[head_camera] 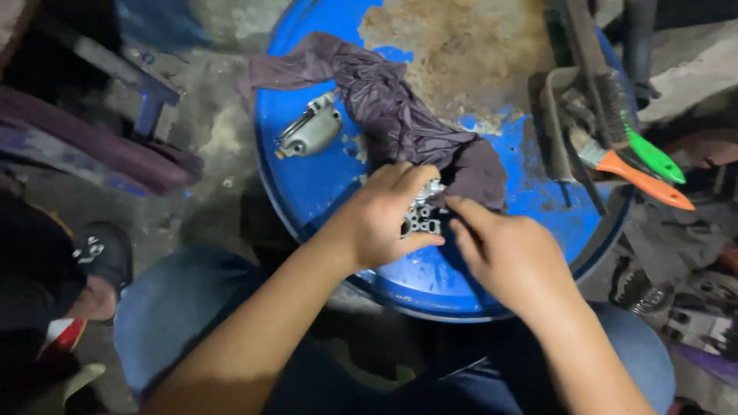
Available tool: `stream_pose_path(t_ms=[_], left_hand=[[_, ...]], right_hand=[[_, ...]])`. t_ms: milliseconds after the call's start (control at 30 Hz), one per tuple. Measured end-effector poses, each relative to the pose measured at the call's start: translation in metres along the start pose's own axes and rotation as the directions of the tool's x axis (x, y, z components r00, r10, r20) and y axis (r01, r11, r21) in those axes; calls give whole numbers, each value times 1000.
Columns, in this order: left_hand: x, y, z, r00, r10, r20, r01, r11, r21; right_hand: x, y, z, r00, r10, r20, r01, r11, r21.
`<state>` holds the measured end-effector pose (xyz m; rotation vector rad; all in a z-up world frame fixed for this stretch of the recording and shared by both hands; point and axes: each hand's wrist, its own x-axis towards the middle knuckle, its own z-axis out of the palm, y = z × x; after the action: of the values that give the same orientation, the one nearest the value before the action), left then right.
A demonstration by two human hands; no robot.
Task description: Cleaning and inspecting motorcycle carburetor components on a makeshift workbench using a cloth.
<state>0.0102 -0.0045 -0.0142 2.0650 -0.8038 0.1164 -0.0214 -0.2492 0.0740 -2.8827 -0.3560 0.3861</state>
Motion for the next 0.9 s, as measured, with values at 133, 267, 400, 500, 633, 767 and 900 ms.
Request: stream_pose_path(t_ms=[133,267,400,500,633,767,900], left_hand=[[-2,-8,8,987,80,-137,-70,995,75],[-1,-8,9,988,75,-132,-62,993,99],[0,-6,8,989,56,-135,-42,993,109],[3,-3,6,991,29,-127,-18,996,88],[8,6,-7,996,-17,-86,21,999,45],[13,11,-15,997,-71,5,71,997,1],[10,16,-20,992,-116,48,115,993,15]], right_hand=[[11,6,10,963,-142,-231,154,988,33],[17,23,28,875,-269,-402,313,949,46],[20,31,39,822,-306,-480,411,902,129],[18,36,40,830,-271,-487,437,858,268],[11,45,47,868,-191,-459,384,843,376],[14,63,51,862,30,-506,309,761,571],[26,72,64,733,371,-570,415,419,808]])
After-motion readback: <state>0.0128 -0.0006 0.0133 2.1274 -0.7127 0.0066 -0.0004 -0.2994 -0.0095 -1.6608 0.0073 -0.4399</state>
